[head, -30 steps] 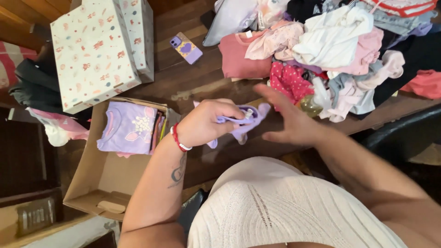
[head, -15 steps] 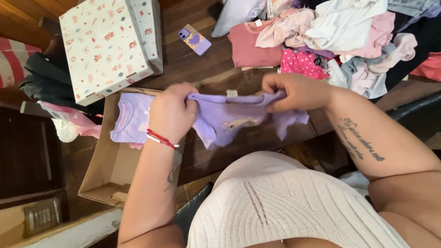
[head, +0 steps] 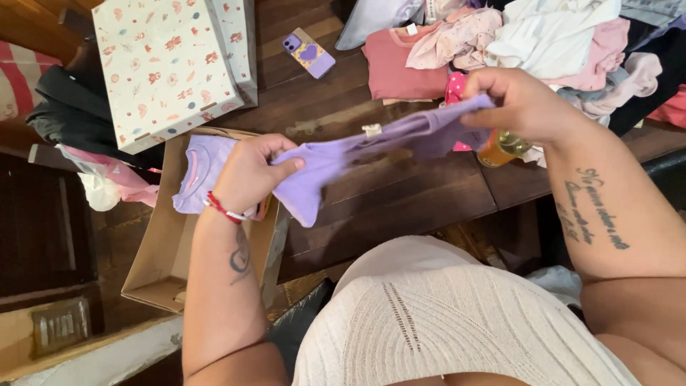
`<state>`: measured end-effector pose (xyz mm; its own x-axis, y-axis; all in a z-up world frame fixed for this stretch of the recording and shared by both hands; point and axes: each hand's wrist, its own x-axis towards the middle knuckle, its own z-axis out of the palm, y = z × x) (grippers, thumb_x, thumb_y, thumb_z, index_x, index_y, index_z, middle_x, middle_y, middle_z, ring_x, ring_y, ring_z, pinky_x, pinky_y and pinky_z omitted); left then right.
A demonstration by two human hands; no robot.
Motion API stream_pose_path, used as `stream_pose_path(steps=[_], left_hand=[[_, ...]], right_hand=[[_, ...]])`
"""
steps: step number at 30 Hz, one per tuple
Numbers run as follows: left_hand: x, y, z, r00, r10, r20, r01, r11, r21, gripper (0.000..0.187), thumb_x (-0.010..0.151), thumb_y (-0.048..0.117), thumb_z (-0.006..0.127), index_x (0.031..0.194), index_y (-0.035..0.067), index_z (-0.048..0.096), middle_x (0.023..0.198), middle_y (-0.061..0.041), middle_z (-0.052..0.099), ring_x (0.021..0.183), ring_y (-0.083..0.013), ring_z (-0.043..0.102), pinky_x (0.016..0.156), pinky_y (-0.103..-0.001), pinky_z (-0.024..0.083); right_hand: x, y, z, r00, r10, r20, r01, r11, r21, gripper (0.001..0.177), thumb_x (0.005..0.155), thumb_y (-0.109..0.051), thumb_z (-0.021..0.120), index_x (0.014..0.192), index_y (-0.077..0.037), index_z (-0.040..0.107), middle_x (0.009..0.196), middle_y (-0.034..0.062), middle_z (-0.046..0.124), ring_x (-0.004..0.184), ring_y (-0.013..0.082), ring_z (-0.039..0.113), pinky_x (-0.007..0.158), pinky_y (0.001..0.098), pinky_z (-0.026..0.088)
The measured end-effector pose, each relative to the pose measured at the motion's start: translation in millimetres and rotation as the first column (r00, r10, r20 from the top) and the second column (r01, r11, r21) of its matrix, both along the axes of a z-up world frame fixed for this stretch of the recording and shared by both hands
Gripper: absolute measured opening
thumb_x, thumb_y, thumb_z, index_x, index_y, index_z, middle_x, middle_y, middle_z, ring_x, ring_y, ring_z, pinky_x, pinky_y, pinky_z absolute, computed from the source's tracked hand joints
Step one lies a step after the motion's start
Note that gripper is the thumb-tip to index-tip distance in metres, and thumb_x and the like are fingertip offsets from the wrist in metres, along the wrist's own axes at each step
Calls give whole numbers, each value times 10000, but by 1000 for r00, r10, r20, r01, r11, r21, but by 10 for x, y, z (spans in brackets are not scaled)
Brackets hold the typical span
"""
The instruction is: Folding various items of baby clothing and packing them neatly into a cardboard box.
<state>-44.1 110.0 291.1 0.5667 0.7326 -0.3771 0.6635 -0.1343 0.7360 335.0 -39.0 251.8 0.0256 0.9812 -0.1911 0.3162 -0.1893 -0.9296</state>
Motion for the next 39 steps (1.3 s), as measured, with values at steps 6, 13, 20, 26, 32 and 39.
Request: stream_pose_path(steps=[6, 13, 20, 26, 32, 39], left_hand=[[669, 644, -1017, 999, -41, 10, 28, 831, 555, 227, 860, 105, 591, 858, 227, 782, 872, 5, 786, 800, -239, 719, 750, -444, 561], [982, 752, -1284, 866, 85, 493, -193, 966, 174, 250, 895, -16, 566, 954, 167, 726, 966, 37, 805, 694, -32, 656, 670, -194, 532], [406, 985, -2447, 985, 151, 88, -172, 750, 639, 353, 866, -34, 592, 1139, 166, 691, 1376, -110, 624, 1217, -331, 632, 1010, -446, 543], [341, 168, -2854, 973, 66, -223, 74, 822, 564, 409, 844, 70, 546, 1197, 223, 685, 1134, -72, 682, 1068, -291, 700, 906, -463, 578], [188, -361, -3368, 961, 48, -273, 113, 833, 542, 568, 844, 221, 697, 1391, 166, 553, 1439, -135, 529, 1289, -340, 576, 1023, -495, 510], [-241, -781, -3825, 957, 82, -278, 105, 795, 598, 708, 1034, 502, 441, 1587, 66, 366, 1649, -198, 338, 1523, -339, 322, 1230, -528, 223]], right_hand=[[119, 5, 23, 940, 55, -335, 64, 941, 332, 85, 995, -206, 688, 1004, -209, 604, 805, -121, 612, 619, -40, 592, 519, 57, 510], [-646, -75, 619, 748, 663, -29, -603, 698, 385, 300, 944, -275, 677, 1244, -270, 674, 738, -115, 789, 495, -22, 634, 376, 129, 489], [-1704, 314, -1391, 651, 750, 112, -754, 657, -18, 556, 985, -222, 583, 1476, 19, 482, 1417, 304, 551, 1224, 526, 569, 974, 623, 481], [-1699, 229, -2596, 829, 540, 145, -461, 807, -369, 381, 1001, -299, 571, 1371, -246, 643, 1291, 47, 688, 1175, 327, 661, 958, 491, 526], [-999, 95, -3175, 797, -151, 585, 80, 986, 146, 450, 922, -219, 672, 1361, -138, 610, 1286, 129, 631, 1212, 327, 623, 1011, 445, 497], [-907, -60, -3263, 487, 176, 855, -299, 954, -26, 799, 925, -644, 507, 1597, -229, 391, 1670, 134, 339, 1543, 328, 283, 1228, 612, 163]])
